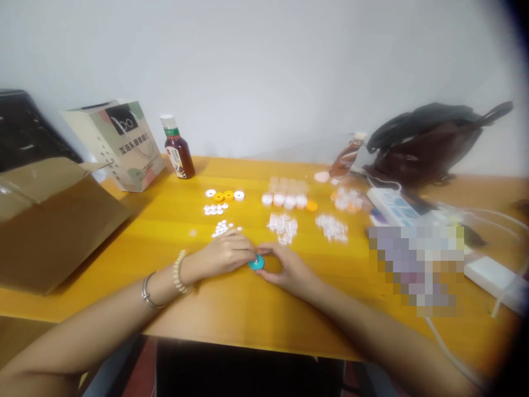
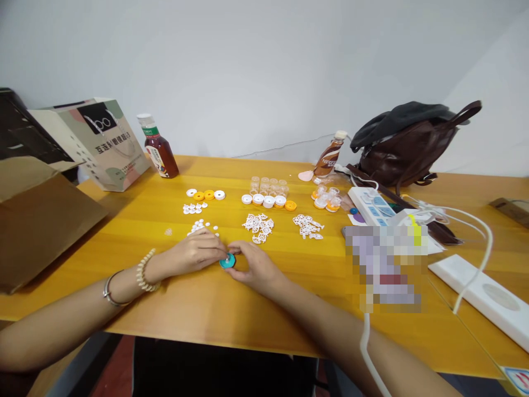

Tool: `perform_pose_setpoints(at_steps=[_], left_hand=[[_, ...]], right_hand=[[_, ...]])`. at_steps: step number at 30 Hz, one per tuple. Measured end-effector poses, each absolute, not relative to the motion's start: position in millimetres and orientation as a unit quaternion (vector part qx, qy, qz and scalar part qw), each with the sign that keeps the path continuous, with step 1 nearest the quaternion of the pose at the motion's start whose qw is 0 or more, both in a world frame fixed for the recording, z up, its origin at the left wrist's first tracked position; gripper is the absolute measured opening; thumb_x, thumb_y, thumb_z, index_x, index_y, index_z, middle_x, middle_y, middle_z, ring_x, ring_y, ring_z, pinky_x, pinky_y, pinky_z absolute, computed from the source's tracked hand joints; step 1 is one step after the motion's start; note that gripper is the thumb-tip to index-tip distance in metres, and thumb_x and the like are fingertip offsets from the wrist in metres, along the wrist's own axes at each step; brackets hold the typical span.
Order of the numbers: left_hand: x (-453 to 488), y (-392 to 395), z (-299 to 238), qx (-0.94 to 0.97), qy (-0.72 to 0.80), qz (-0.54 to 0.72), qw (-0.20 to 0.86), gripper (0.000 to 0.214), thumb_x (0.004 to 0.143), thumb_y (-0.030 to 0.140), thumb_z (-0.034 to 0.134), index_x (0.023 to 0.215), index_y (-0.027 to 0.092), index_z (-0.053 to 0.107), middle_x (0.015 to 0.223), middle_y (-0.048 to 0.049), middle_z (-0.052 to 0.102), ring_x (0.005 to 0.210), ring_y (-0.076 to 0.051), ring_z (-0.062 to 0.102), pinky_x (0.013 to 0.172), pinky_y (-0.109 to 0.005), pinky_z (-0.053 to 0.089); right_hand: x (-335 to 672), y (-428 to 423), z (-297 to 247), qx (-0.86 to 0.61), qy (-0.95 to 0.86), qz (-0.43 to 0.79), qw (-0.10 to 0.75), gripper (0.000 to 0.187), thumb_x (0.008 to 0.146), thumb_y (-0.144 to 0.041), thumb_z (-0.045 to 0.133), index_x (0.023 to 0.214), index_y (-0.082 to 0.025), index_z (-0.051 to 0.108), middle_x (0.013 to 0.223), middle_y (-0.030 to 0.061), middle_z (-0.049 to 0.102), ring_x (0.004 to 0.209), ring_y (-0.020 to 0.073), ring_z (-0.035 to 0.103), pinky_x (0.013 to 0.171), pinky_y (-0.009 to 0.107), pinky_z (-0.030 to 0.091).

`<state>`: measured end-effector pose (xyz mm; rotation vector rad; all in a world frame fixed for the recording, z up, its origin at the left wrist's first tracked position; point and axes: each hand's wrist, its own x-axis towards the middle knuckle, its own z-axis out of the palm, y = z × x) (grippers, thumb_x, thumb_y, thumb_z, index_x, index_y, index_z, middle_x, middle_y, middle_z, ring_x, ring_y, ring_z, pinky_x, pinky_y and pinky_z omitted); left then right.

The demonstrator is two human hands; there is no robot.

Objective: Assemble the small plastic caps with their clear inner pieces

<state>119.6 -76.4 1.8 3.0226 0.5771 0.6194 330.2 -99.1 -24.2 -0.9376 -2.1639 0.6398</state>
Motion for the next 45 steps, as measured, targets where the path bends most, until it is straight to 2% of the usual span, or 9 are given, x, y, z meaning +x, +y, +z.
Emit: perform_pose_setpoints(at_steps=[11,18,24,32,36,45], left_hand=[[118,-76,2,0.956,0.202,0.204,0.052,0.019,0.089,0.021,0.044,0.099,0.021,0.059,0.096,-0.0033,0.065,0.090,-0.014,0.056,0.080,-0.031,0.038],[116,-77,7,0.955,0.186,0.209,0.096,0.020,0.083,0.024,0.052,0.100,0.022,0.062,0.097,-0.0050,0.062,0.093,-0.016,0.054,0.086,-0.032,0.039],[113,-80,13,0.957,0.202,0.186,0.090,0.023,0.080,0.021,0.053,0.100,0.025,0.063,0.102,-0.0050,0.058,0.095,-0.018,0.051,0.091,-0.036,0.035],[112,-88,20,0.968,0.194,0.157,0.034,0.035,0.080,0.016,0.047,0.113,0.022,0.056,0.101,-0.0071,0.057,0.097,-0.020,0.050,0.089,-0.037,0.034],[115,-93,18,0.964,0.205,0.165,0.047,0.034,0.081,0.017,0.046,0.114,0.022,0.055,0.099,-0.0065,0.059,0.093,-0.018,0.052,0.088,-0.035,0.034],[74,-53,18,0.899,0.349,0.259,0.058,0.022,0.086,0.025,0.047,0.101,0.020,0.062,0.094,-0.0059,0.063,0.087,-0.016,0.056,0.081,-0.034,0.041]], right_hand=[[331,-100,-23,-0.362,-0.831,0.250,0.340,0.038,0.069,-0.023,0.066,0.103,-0.021,0.047,0.097,0.0058,0.063,0.088,0.0180,0.063,0.080,0.033,0.051],[331,-100,-24,-0.353,-0.830,0.255,0.348,0.038,0.070,-0.023,0.065,0.103,-0.021,0.046,0.096,0.0054,0.063,0.088,0.0176,0.063,0.080,0.033,0.051],[330,-101,-22,-0.358,-0.824,0.268,0.348,0.036,0.070,-0.023,0.064,0.102,-0.021,0.047,0.096,0.0050,0.063,0.087,0.0174,0.064,0.079,0.033,0.051],[330,-101,-25,-0.364,-0.820,0.274,0.347,0.036,0.070,-0.022,0.064,0.100,-0.021,0.044,0.095,0.0055,0.062,0.088,0.0174,0.063,0.079,0.033,0.051],[331,-100,-25,-0.362,-0.825,0.264,0.344,0.034,0.070,-0.022,0.063,0.099,-0.022,0.045,0.092,0.0048,0.062,0.087,0.0183,0.062,0.079,0.034,0.051],[335,-101,-21,-0.367,-0.837,0.238,0.330,0.031,0.071,-0.021,0.062,0.098,-0.021,0.049,0.093,0.0054,0.061,0.087,0.0182,0.061,0.079,0.035,0.051]])
